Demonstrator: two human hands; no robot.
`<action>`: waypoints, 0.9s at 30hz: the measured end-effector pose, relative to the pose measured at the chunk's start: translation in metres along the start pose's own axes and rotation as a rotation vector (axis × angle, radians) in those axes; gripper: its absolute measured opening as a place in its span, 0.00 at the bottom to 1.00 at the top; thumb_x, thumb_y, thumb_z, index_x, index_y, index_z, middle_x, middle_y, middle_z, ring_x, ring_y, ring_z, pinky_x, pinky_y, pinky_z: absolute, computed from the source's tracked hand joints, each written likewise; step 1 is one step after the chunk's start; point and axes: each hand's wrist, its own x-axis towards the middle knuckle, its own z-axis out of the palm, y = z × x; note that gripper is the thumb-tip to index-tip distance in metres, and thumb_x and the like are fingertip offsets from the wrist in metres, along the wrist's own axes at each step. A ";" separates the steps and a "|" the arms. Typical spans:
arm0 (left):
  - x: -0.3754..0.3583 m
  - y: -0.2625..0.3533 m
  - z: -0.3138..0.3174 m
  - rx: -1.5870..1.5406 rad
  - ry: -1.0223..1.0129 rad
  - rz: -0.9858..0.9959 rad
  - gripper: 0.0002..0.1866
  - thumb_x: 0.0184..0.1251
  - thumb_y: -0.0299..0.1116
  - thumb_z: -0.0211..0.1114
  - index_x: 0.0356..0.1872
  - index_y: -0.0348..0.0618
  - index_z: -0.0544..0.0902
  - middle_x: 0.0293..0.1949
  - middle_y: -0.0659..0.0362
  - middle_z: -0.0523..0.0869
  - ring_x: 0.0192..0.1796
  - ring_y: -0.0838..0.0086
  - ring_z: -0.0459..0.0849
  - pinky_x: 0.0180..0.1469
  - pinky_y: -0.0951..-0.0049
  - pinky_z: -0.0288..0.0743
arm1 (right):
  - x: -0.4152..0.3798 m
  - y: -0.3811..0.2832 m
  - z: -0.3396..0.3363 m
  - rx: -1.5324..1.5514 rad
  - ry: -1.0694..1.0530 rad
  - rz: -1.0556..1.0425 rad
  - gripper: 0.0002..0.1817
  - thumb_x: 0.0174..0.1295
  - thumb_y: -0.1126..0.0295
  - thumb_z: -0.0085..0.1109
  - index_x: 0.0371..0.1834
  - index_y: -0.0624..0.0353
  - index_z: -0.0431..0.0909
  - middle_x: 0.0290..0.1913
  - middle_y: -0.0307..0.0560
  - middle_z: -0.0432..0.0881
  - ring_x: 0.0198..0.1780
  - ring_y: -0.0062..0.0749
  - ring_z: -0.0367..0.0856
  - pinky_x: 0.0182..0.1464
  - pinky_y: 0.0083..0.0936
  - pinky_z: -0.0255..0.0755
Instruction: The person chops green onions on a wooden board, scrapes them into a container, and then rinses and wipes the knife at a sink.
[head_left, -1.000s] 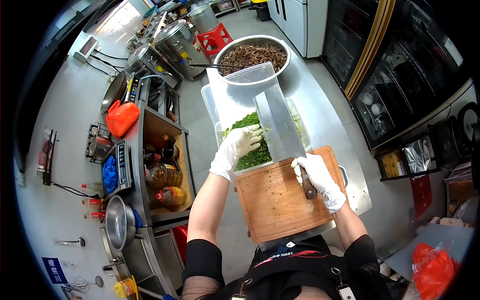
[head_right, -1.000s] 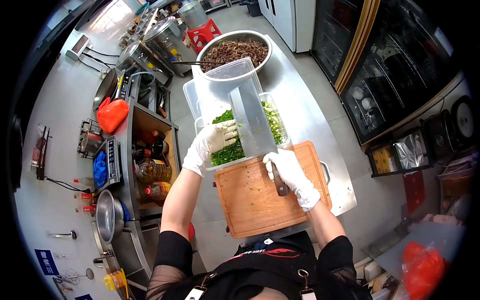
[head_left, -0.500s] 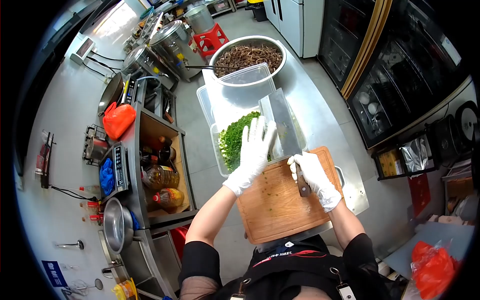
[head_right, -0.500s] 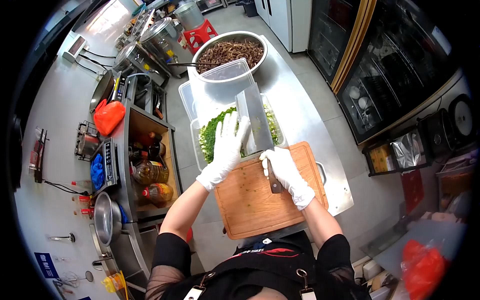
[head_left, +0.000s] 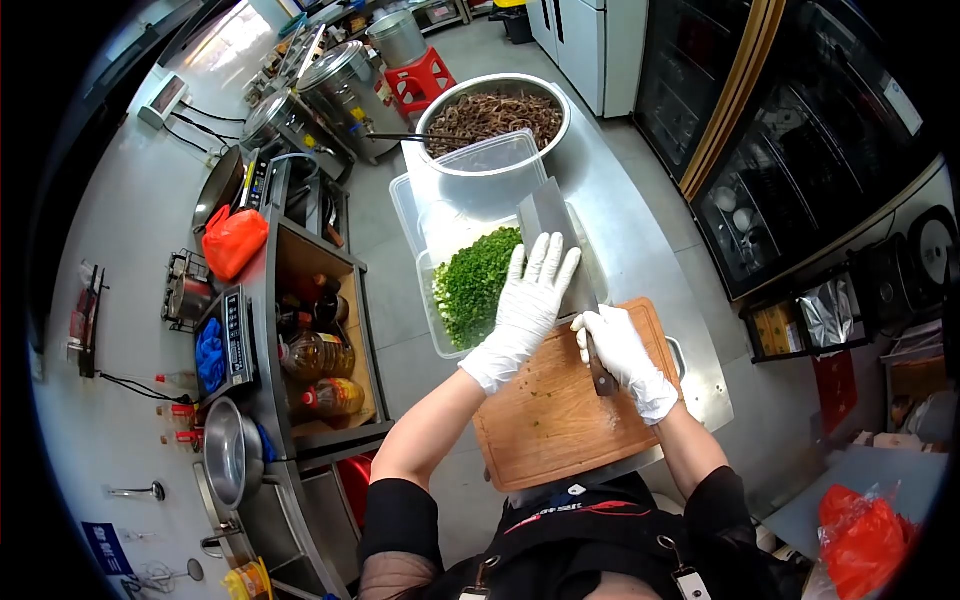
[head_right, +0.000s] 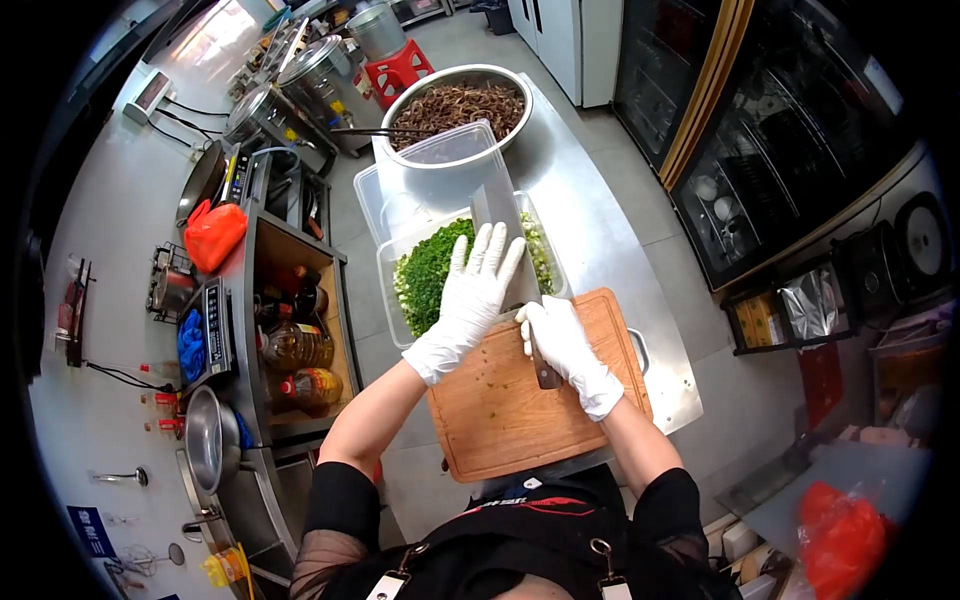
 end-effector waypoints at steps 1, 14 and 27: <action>0.002 0.001 0.005 0.006 -0.053 0.001 0.33 0.66 0.26 0.48 0.74 0.40 0.57 0.76 0.46 0.57 0.78 0.55 0.54 0.78 0.50 0.43 | 0.000 -0.001 0.002 -0.019 0.003 -0.001 0.11 0.68 0.70 0.47 0.30 0.61 0.77 0.19 0.38 0.76 0.17 0.21 0.72 0.20 0.20 0.68; -0.004 -0.078 0.022 -2.227 0.233 -1.309 0.28 0.79 0.49 0.42 0.65 0.34 0.68 0.66 0.45 0.72 0.69 0.53 0.69 0.71 0.55 0.62 | -0.009 -0.012 -0.008 0.083 -0.038 -0.126 0.12 0.69 0.70 0.46 0.31 0.64 0.77 0.20 0.38 0.76 0.18 0.19 0.72 0.22 0.19 0.68; -0.027 -0.083 -0.006 -2.527 -0.005 -1.318 0.50 0.70 0.72 0.29 0.69 0.29 0.61 0.72 0.36 0.59 0.73 0.47 0.61 0.73 0.53 0.58 | 0.019 0.014 -0.010 -0.148 -0.121 -0.053 0.11 0.66 0.70 0.49 0.30 0.63 0.77 0.20 0.38 0.76 0.17 0.21 0.73 0.21 0.21 0.68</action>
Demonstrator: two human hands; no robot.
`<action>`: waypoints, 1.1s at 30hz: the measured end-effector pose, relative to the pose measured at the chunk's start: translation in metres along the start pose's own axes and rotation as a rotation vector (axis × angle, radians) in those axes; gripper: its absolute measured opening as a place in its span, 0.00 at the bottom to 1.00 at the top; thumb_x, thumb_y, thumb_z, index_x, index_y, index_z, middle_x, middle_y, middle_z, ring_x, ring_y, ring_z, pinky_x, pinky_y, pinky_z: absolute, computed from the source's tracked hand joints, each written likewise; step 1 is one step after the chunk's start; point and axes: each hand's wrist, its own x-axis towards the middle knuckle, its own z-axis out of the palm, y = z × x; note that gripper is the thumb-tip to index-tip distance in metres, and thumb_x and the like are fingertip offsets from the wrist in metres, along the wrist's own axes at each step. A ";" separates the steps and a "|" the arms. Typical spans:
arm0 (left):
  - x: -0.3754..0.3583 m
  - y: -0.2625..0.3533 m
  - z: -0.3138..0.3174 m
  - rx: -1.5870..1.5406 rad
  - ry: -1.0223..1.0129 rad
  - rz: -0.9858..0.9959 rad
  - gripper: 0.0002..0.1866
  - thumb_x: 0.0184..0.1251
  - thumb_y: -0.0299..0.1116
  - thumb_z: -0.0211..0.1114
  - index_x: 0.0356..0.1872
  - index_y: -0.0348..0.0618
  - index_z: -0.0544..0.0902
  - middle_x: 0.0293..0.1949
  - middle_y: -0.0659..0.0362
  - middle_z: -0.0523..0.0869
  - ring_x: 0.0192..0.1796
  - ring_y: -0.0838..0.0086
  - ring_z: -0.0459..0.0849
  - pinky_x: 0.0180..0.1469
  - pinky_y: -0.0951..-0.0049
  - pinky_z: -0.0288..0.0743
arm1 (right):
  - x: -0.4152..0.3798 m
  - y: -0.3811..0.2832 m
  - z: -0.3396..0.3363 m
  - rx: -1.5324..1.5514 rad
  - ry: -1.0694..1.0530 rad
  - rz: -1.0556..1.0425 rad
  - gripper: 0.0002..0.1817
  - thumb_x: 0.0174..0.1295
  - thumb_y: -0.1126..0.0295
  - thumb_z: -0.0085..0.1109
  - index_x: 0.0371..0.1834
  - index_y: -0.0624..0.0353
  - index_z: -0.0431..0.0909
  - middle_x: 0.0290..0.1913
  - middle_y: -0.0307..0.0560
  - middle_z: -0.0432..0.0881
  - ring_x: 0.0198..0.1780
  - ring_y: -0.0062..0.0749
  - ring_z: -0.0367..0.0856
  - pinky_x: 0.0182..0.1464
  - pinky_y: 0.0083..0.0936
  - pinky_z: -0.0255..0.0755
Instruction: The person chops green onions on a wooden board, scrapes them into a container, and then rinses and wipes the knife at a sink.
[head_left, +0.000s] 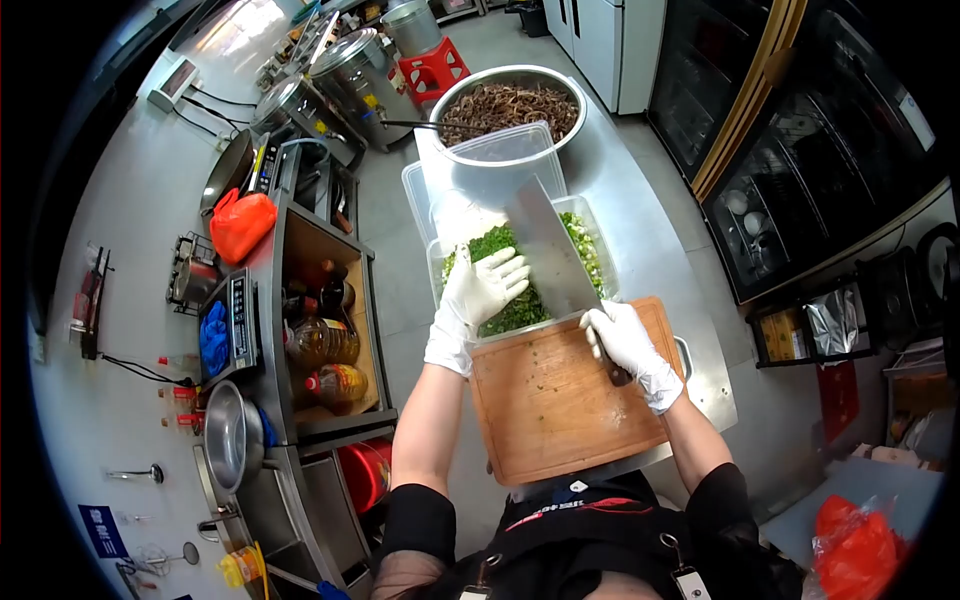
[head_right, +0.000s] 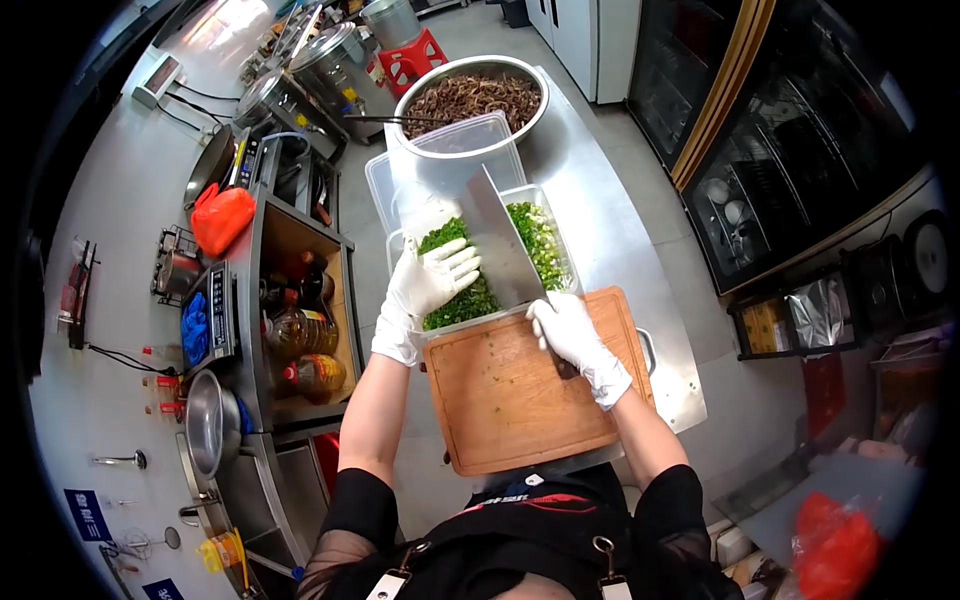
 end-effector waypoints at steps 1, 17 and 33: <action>-0.001 0.002 -0.007 0.084 -0.009 0.001 0.48 0.71 0.70 0.32 0.71 0.31 0.60 0.75 0.38 0.53 0.75 0.47 0.57 0.73 0.53 0.56 | -0.002 0.002 -0.001 -0.103 0.084 -0.007 0.11 0.66 0.69 0.49 0.29 0.62 0.77 0.20 0.38 0.76 0.17 0.20 0.72 0.21 0.21 0.68; -0.119 -0.164 -0.128 1.329 0.512 1.030 0.18 0.65 0.17 0.52 0.55 0.35 0.79 0.52 0.48 0.84 0.55 0.58 0.83 0.60 0.66 0.74 | -0.182 0.123 -0.088 0.153 0.136 0.312 0.12 0.68 0.72 0.46 0.30 0.65 0.78 0.19 0.42 0.75 0.17 0.24 0.72 0.21 0.21 0.69; -0.069 -0.178 -0.125 1.847 0.782 0.884 0.31 0.69 0.25 0.49 0.72 0.26 0.56 0.74 0.37 0.55 0.77 0.46 0.50 0.78 0.55 0.42 | -0.139 0.170 0.009 0.237 0.053 0.316 0.12 0.70 0.69 0.47 0.33 0.63 0.77 0.21 0.40 0.76 0.20 0.22 0.73 0.24 0.19 0.69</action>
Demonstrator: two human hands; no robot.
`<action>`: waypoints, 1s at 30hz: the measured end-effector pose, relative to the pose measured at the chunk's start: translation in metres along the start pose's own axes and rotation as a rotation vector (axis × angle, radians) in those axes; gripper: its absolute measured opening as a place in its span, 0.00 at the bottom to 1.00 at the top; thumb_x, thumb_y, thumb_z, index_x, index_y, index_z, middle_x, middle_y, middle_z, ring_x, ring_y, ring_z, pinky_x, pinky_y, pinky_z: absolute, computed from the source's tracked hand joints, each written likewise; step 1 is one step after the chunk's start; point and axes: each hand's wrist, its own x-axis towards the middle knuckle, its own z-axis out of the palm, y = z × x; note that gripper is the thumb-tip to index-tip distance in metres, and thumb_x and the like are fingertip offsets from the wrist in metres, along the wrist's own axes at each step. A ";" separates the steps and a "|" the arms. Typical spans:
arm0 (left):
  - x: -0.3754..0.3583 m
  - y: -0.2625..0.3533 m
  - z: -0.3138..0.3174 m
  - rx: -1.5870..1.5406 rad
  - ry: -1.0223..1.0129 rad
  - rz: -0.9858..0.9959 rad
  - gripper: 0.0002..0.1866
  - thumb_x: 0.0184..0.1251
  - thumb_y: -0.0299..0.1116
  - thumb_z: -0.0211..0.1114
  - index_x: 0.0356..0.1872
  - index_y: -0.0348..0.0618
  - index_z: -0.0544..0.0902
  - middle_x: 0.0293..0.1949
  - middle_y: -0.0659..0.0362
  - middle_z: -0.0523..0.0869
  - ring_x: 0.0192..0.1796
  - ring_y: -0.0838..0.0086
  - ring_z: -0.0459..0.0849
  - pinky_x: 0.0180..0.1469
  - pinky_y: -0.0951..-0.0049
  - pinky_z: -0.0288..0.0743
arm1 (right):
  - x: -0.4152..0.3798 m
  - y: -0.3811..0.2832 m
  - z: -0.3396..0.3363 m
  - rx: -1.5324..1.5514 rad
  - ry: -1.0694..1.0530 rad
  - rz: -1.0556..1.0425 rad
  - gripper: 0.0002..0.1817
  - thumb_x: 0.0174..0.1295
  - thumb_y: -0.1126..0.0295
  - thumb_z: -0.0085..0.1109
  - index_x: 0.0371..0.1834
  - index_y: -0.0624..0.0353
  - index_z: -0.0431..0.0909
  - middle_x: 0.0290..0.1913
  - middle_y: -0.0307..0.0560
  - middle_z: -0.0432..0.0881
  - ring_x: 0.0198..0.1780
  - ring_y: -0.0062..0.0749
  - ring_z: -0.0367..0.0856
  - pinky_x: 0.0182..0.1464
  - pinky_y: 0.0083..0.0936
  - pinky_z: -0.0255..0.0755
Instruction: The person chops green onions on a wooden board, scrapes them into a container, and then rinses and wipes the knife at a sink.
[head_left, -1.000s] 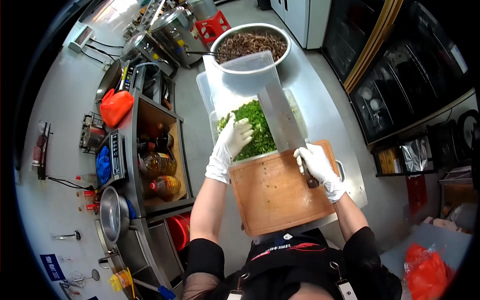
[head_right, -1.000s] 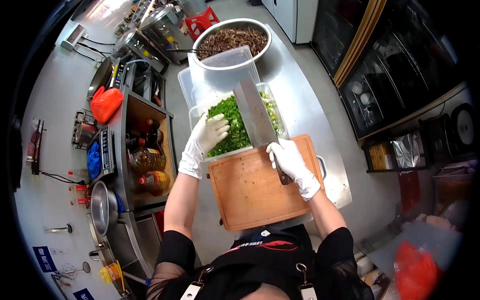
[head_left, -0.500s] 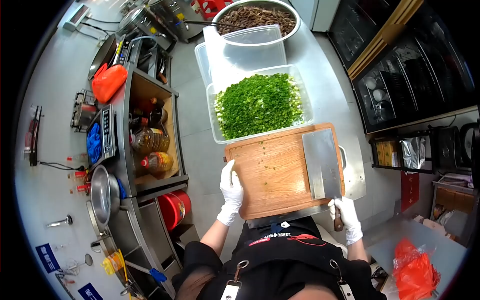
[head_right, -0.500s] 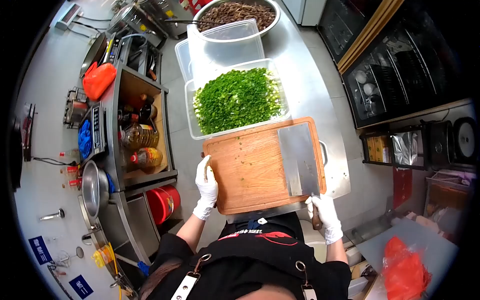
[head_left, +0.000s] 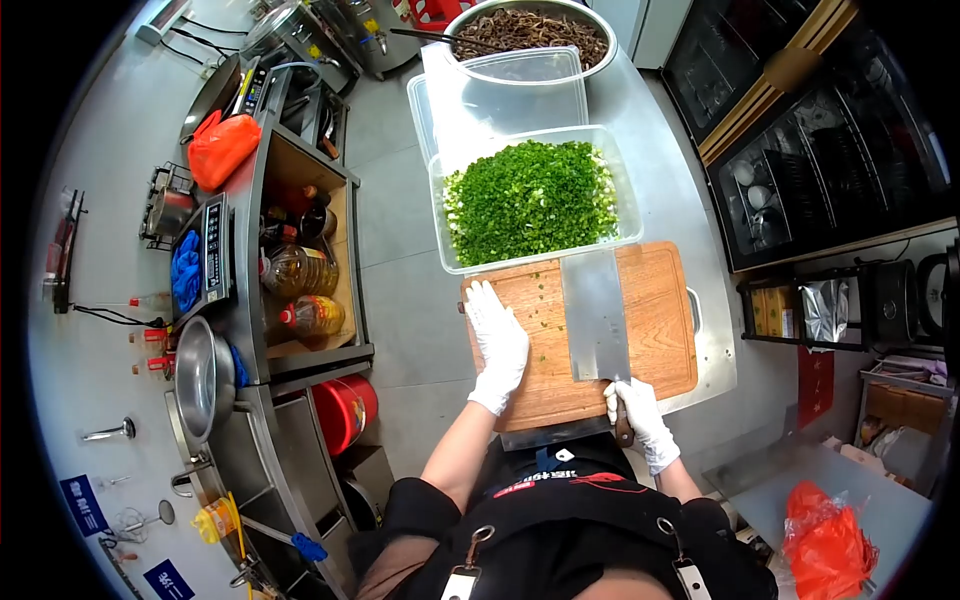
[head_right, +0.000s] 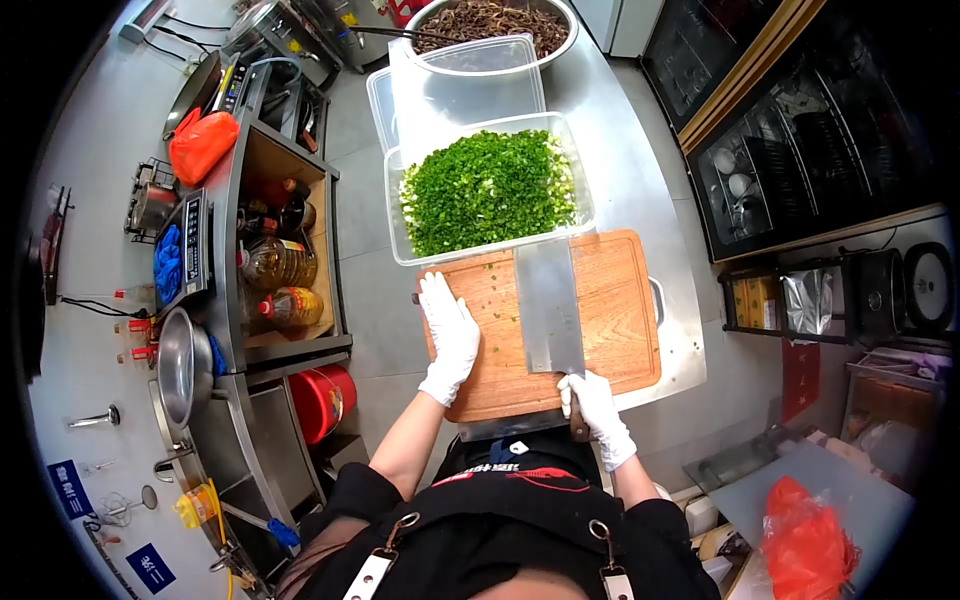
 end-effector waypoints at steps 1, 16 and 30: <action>-0.001 0.001 0.000 -0.033 -0.040 0.011 0.31 0.70 0.26 0.49 0.72 0.26 0.55 0.74 0.37 0.55 0.77 0.47 0.49 0.78 0.55 0.41 | 0.001 0.001 0.002 -0.002 -0.001 -0.002 0.12 0.70 0.69 0.47 0.33 0.63 0.77 0.21 0.40 0.76 0.20 0.22 0.73 0.24 0.19 0.69; 0.023 -0.017 0.006 -0.236 -0.028 0.266 0.32 0.61 0.18 0.52 0.70 0.35 0.64 0.69 0.43 0.68 0.73 0.52 0.63 0.76 0.55 0.53 | -0.009 0.000 0.007 -0.028 0.051 -0.027 0.12 0.70 0.70 0.47 0.32 0.64 0.77 0.19 0.40 0.75 0.18 0.23 0.72 0.22 0.20 0.68; 0.039 -0.001 0.014 -0.347 -0.159 0.469 0.31 0.58 0.16 0.54 0.67 0.37 0.69 0.65 0.43 0.73 0.69 0.50 0.69 0.73 0.55 0.59 | -0.022 -0.001 -0.011 -0.061 0.049 0.009 0.11 0.69 0.70 0.47 0.31 0.63 0.76 0.20 0.40 0.75 0.19 0.22 0.72 0.23 0.19 0.69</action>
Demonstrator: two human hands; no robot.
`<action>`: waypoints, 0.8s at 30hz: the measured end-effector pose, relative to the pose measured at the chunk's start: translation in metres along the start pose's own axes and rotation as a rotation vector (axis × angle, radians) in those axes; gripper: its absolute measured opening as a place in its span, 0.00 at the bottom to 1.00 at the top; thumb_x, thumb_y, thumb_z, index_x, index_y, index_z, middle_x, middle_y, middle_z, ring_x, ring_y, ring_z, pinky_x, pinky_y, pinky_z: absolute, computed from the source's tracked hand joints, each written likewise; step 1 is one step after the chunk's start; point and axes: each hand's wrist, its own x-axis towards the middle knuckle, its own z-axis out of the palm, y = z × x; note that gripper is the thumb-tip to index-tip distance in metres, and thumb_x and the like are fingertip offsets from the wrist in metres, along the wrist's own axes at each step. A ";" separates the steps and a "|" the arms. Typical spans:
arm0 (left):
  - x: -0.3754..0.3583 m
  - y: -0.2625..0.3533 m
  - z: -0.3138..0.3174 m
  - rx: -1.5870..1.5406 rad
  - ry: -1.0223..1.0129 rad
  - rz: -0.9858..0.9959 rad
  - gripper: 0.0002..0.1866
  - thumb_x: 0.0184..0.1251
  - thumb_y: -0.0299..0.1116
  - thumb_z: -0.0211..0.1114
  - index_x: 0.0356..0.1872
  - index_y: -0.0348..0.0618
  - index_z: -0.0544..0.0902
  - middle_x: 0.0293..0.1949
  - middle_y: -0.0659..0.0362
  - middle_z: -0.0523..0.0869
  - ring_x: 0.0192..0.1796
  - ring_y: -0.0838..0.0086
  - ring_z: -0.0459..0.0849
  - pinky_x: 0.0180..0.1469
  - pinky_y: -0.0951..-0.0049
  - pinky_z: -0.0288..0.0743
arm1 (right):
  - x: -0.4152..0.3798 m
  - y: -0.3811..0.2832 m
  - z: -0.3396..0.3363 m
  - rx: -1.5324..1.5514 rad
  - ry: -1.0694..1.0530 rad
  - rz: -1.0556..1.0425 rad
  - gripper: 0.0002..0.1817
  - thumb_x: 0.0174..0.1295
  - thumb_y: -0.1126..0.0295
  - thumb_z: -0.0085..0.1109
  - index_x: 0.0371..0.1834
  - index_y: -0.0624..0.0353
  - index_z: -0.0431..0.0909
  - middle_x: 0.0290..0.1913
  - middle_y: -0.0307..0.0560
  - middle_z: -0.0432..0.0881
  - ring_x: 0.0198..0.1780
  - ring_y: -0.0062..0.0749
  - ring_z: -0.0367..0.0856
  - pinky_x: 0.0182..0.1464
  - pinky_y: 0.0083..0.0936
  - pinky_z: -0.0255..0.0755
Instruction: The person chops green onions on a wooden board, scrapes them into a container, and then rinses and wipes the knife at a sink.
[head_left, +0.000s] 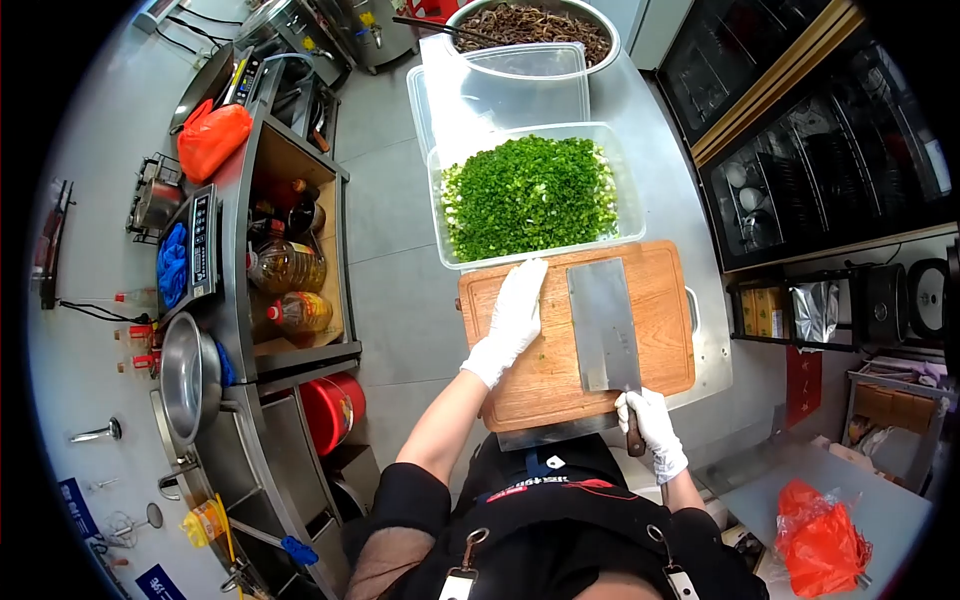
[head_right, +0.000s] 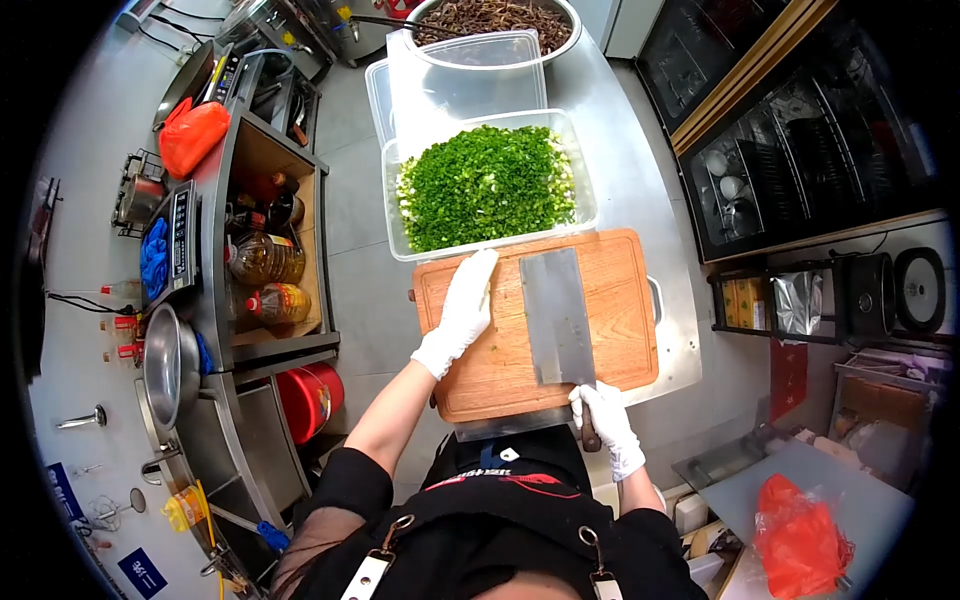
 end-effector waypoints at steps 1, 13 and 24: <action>0.001 0.006 -0.001 0.045 -0.051 -0.013 0.28 0.62 0.16 0.52 0.66 0.39 0.71 0.66 0.46 0.74 0.70 0.54 0.69 0.73 0.58 0.60 | 0.002 0.000 -0.001 -0.006 -0.009 -0.013 0.12 0.69 0.70 0.47 0.31 0.63 0.76 0.20 0.39 0.75 0.19 0.22 0.72 0.23 0.19 0.69; -0.033 -0.004 -0.019 0.194 0.275 -0.244 0.27 0.62 0.19 0.53 0.65 0.33 0.71 0.64 0.44 0.74 0.70 0.49 0.68 0.73 0.54 0.57 | 0.000 -0.021 -0.001 -0.093 -0.120 0.012 0.12 0.67 0.71 0.47 0.29 0.64 0.77 0.20 0.39 0.75 0.19 0.21 0.72 0.23 0.20 0.67; -0.061 0.035 -0.014 -0.281 -0.098 -0.154 0.28 0.65 0.18 0.50 0.68 0.35 0.67 0.67 0.42 0.70 0.71 0.50 0.66 0.75 0.58 0.55 | 0.008 0.012 0.006 -0.045 -0.050 0.002 0.11 0.69 0.71 0.47 0.31 0.64 0.76 0.19 0.39 0.75 0.18 0.22 0.72 0.22 0.20 0.68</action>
